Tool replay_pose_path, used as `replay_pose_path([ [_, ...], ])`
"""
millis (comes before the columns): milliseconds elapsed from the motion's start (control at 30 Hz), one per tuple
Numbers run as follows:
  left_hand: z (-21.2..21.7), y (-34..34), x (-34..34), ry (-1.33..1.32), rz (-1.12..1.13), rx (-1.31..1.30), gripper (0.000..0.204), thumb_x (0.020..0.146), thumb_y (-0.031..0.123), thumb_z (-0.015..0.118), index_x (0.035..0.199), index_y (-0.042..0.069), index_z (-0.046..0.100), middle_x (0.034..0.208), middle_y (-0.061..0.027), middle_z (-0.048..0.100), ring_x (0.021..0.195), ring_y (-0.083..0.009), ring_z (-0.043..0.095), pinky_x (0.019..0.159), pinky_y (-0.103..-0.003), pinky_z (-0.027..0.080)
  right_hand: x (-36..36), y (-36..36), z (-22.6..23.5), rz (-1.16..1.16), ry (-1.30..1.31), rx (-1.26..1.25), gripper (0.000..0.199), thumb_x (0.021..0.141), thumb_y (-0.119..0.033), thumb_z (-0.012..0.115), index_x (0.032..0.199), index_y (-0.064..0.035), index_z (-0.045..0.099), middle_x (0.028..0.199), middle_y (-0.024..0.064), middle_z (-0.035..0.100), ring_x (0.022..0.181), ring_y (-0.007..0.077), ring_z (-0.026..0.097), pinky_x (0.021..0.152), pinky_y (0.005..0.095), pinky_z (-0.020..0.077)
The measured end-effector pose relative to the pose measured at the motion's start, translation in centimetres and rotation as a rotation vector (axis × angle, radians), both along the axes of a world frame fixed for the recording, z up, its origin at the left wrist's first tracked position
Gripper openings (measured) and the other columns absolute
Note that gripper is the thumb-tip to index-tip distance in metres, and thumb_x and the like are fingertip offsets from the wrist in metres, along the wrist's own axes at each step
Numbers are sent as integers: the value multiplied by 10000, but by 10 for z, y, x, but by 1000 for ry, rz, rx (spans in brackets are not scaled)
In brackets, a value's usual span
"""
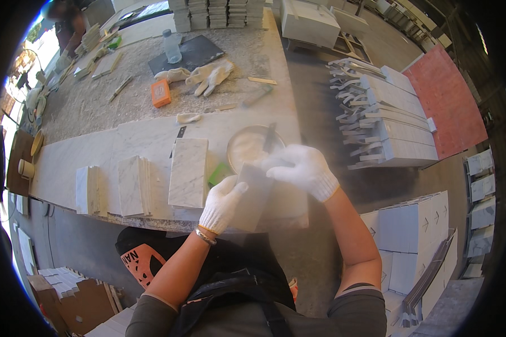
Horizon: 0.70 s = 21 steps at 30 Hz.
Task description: The person applies a white paste from a metal bowl onto rectangular blocks using a small metal spatula. They spread the paste over the top and sides of each block, then place the treated blocks on the table. The process is repeated for multiple blocks.
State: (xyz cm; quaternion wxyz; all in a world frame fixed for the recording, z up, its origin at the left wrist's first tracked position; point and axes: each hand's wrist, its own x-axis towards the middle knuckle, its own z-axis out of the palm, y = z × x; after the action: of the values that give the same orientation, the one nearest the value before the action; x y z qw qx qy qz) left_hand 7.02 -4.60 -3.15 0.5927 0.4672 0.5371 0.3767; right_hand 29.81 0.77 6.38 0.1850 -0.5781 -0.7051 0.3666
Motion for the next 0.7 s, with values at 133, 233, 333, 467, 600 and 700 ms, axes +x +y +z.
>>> replay_pose_path([
  [133, 4, -1, 1, 36, 10, 19, 351, 996, 279, 662, 1162, -29, 689, 967, -67, 689, 914, -130, 590, 858, -311, 503, 0, 0, 0, -7, -10, 5, 382, 807, -288, 858, 1136, -99, 815, 1067, 123, 776, 965, 238, 740, 871, 342, 573],
  [233, 7, -1, 1, 24, 8, 31, 357, 998, 287, 661, 1160, -30, 689, 965, -65, 689, 910, -131, 589, 853, -311, 503, 0, 1, 0, -7, -20, 8, 394, 805, -291, 860, 1138, -87, 811, 1069, 126, 777, 966, 238, 743, 870, 339, 574],
  [333, 10, -2, 0, 9, -12, 9, 363, 1000, 289, 658, 1174, -28, 690, 980, -71, 698, 915, -134, 595, 855, -311, 504, 0, 1, 0, -8, -23, 6, 412, 802, -296, 863, 1142, -70, 805, 1073, 130, 777, 969, 238, 746, 870, 338, 576],
  [467, 10, -2, 0, -17, -4, -1, 366, 1000, 289, 657, 1185, -25, 692, 991, -78, 704, 925, -138, 606, 861, -313, 507, -1, 1, 0, -12, -44, 8, 426, 801, -296, 866, 1145, -55, 800, 1077, 135, 779, 976, 239, 748, 874, 337, 577],
  [600, 8, -2, 1, -64, 15, -5, 376, 999, 287, 657, 1197, -32, 692, 1008, -85, 714, 940, -147, 617, 876, -319, 510, 0, 0, 2, -9, 81, -4, 350, 826, -211, 845, 1133, -47, 802, 1102, 129, 786, 977, 208, 751, 862, 322, 580],
  [700, 10, -3, 1, -67, 19, -16, 394, 1000, 284, 657, 1225, -38, 688, 1037, -94, 725, 963, -154, 627, 895, -320, 510, 0, 3, 3, -32, 195, -10, 302, 851, -151, 823, 1127, -31, 799, 1108, 114, 791, 973, 174, 746, 855, 310, 581],
])
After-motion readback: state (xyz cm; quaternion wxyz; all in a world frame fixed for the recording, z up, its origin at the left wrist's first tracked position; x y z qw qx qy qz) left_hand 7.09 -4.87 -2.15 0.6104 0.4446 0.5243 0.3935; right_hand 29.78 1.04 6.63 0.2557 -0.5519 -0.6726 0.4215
